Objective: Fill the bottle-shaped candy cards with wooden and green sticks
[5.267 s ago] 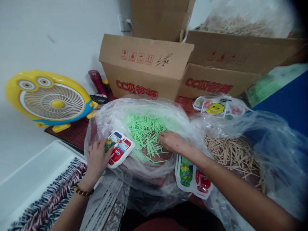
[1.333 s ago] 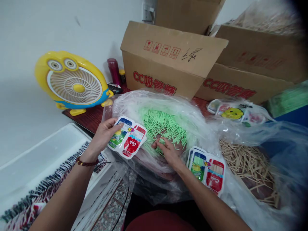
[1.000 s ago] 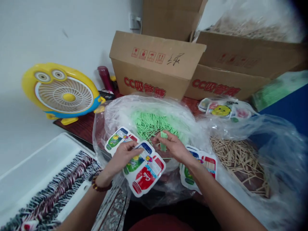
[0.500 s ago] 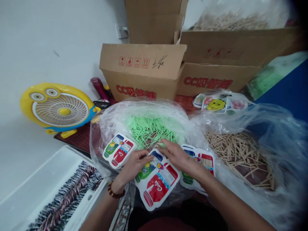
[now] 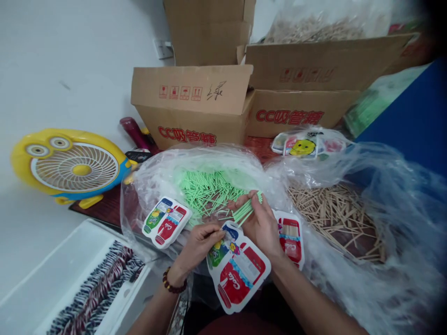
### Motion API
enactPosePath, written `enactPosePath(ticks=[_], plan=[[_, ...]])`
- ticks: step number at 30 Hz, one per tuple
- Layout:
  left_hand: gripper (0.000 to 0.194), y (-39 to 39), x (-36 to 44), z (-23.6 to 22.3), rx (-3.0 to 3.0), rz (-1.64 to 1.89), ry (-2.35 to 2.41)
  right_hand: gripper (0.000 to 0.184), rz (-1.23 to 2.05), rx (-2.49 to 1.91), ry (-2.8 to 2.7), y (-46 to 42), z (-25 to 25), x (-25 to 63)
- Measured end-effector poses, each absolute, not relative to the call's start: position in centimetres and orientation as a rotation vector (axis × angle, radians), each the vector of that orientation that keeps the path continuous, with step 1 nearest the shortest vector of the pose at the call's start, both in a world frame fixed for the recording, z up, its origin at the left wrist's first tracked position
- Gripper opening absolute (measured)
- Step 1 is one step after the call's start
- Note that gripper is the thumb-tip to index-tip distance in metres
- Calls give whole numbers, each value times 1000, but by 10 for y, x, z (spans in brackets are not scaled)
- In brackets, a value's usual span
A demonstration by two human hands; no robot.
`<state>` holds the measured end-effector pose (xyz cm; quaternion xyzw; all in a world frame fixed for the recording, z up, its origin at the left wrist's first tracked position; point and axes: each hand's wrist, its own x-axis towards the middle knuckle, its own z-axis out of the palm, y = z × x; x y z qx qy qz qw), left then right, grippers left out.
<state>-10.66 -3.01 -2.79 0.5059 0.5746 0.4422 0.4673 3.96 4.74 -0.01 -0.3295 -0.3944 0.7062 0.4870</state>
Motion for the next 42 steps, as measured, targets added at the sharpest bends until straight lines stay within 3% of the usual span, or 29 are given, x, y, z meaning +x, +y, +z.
enactPosePath(ticks=[5,9,12,19,22,30,36,39,42], plan=[[26,-28,-101,-31,1154,1179,1370,29,1780,-857,-913,37,6,44],[19,-25,-103,-31,1067,1222,1293,21,2060,-809,-1022,37,6,48],[19,-25,-107,-31,977,1243,1246,25,2157,-711,-1220,46,8,54],[23,-24,-110,-39,855,1342,1225,54,1480,-691,-2408,61,25,66],[22,-23,-109,-40,842,1377,1171,62,1305,-594,-2644,64,26,66],[23,-23,-112,-43,770,1433,1136,47,868,-571,-2597,65,26,56],[22,-23,-110,-48,762,1522,1102,42,1072,-679,-2564,69,31,59],[20,-25,-113,-43,863,1567,1160,20,900,-838,-2681,74,41,66],[21,-26,-114,-32,1067,1622,1275,24,756,-758,-2743,74,52,70]])
